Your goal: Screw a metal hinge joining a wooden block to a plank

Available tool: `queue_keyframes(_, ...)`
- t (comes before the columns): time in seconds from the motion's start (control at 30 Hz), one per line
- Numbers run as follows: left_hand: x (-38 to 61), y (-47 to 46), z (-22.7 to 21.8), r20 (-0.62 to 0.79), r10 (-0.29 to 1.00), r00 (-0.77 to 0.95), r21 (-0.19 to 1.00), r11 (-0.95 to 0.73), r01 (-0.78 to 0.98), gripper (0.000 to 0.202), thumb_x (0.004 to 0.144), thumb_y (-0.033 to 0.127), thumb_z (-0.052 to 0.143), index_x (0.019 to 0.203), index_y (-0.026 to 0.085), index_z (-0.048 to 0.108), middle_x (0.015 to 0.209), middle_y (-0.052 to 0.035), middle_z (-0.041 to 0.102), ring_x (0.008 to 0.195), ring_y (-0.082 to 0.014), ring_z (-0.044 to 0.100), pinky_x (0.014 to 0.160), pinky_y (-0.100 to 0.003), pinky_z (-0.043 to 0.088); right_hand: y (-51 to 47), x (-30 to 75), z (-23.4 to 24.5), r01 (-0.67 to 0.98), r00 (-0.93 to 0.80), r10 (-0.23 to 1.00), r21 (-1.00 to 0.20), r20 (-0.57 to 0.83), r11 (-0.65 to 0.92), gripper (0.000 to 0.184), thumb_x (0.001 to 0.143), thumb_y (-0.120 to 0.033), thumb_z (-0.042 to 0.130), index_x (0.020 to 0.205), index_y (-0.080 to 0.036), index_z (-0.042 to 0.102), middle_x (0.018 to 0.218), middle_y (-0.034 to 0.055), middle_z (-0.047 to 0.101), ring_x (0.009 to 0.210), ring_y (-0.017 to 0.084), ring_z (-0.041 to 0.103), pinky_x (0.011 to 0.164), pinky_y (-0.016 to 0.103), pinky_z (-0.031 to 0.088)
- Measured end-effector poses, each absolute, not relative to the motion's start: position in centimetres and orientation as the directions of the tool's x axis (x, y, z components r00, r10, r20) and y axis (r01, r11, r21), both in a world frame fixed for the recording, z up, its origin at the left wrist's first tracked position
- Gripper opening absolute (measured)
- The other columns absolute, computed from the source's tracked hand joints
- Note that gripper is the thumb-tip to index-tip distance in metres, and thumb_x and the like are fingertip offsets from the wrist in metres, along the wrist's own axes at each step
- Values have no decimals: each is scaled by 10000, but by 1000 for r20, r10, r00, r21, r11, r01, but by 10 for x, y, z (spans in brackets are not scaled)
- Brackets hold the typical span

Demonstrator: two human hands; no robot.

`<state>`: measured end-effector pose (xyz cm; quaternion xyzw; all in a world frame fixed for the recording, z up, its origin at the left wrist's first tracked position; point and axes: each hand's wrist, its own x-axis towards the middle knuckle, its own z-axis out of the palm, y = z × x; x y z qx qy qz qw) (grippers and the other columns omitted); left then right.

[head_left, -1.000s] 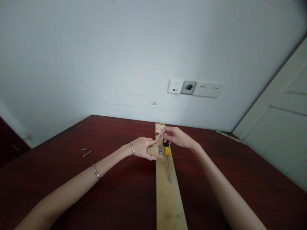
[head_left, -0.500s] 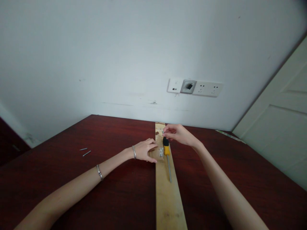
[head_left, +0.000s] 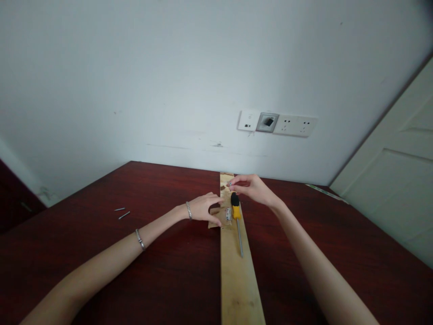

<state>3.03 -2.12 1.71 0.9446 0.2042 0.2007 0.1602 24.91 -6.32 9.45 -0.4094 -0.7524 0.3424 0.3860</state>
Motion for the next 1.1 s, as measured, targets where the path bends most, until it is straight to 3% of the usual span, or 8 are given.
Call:
queue_keyframes(0.13,29,-28,42,507,548,665,602,-777,182,390,749,411,715,1029,145,664,968,-90,662,887,-196,600,823,-340,485,-67,240,98,296,-373,858,-831,353,471,222,719,-384,700,777,-171,715,936,65,699,868,189,626,744,319,503)
queue_keyframes(0.2,31,-33,51,524,626,578,730,-679,74,349,795,402,667,1007,125,674,943,-94,675,827,-179,627,753,-312,507,-68,236,98,266,-385,841,-827,380,496,195,728,-371,697,781,-184,723,944,60,696,873,185,623,745,317,504)
queue_keyframes(0.3,35,-39,57,526,678,513,799,-601,-25,309,788,390,675,918,111,699,909,-93,690,812,-180,639,742,-303,513,-69,231,97,222,-364,819,-813,443,538,165,746,-355,687,779,-199,730,928,51,698,883,179,622,784,324,501)
queue_keyframes(0.53,38,-42,58,536,727,428,818,-573,-51,305,752,404,706,841,112,718,797,-63,682,640,-125,593,610,-251,507,-68,228,93,195,-358,841,-848,405,492,188,745,-387,685,788,-213,742,937,56,685,812,168,610,627,285,523)
queue_keyframes(0.83,41,-48,62,504,757,416,846,-530,-62,308,716,412,730,774,111,702,736,-46,674,581,-116,586,565,-241,508,-72,223,94,188,-310,841,-838,444,512,166,712,-377,719,784,-230,749,968,64,685,839,181,628,636,293,537)
queue_keyframes(0.97,35,-46,71,606,703,372,758,-652,-1,256,758,370,695,780,115,708,793,-72,688,697,-153,626,647,-262,515,-77,228,102,255,-313,837,-810,448,529,296,707,-395,727,946,-220,730,985,67,685,836,184,632,732,335,536)
queue_keyframes(1.1,8,-31,87,704,646,296,625,-761,174,177,777,292,664,774,122,710,811,-79,690,737,-156,620,690,-269,494,-83,240,116,323,-290,824,-761,487,563,307,720,-441,707,904,-196,722,1000,85,677,855,205,633,734,346,537)
